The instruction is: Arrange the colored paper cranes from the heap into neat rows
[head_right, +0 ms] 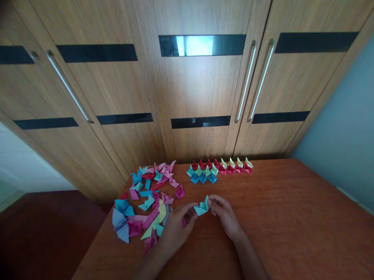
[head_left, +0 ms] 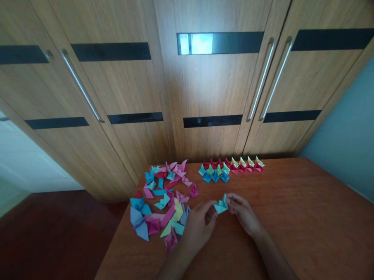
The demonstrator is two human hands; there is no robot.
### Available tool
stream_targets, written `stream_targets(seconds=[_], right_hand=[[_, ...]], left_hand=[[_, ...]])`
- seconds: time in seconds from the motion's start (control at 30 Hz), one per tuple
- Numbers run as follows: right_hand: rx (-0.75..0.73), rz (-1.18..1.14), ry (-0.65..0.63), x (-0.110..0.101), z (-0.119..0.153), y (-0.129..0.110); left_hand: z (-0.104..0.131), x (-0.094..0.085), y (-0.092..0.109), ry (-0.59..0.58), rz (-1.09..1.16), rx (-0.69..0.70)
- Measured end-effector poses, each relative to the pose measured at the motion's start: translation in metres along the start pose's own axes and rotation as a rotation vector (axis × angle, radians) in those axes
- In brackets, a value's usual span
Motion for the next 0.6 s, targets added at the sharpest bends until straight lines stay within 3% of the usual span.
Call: stream_targets(seconds=[0.17,0.33,0.47,0.6], right_hand=[[0.055,-0.151,0.013,-0.007,0.002,-0.002],[0.061,-0.155,0.072,-0.018,-0.001,-0.006],[-0.012,-0.018,0.355,-0.06,-0.004,-0.004],[-0.099,0.323,0.66,-0.102,0.001,-0.006]], left_hand=[[-0.004,0.012,0.02,-0.083,0.04,0.099],[-0.019,0.025,0.028,-0.103,0.03,0.166],[-0.043,0.043,0.029,-0.128,-0.09,0.205],[-0.078,0.072,0.023,-0.178,-0.381,0.207]])
Point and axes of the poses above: each hand's wrist, its own z-axis away from the middle knuckle, its own x-axis out of the palm, y = z × x, the point moved 8 cm from there along -z, towards the middle knuckle, and after that the axes turned 3 degrees about z, right-handed, at the moved point
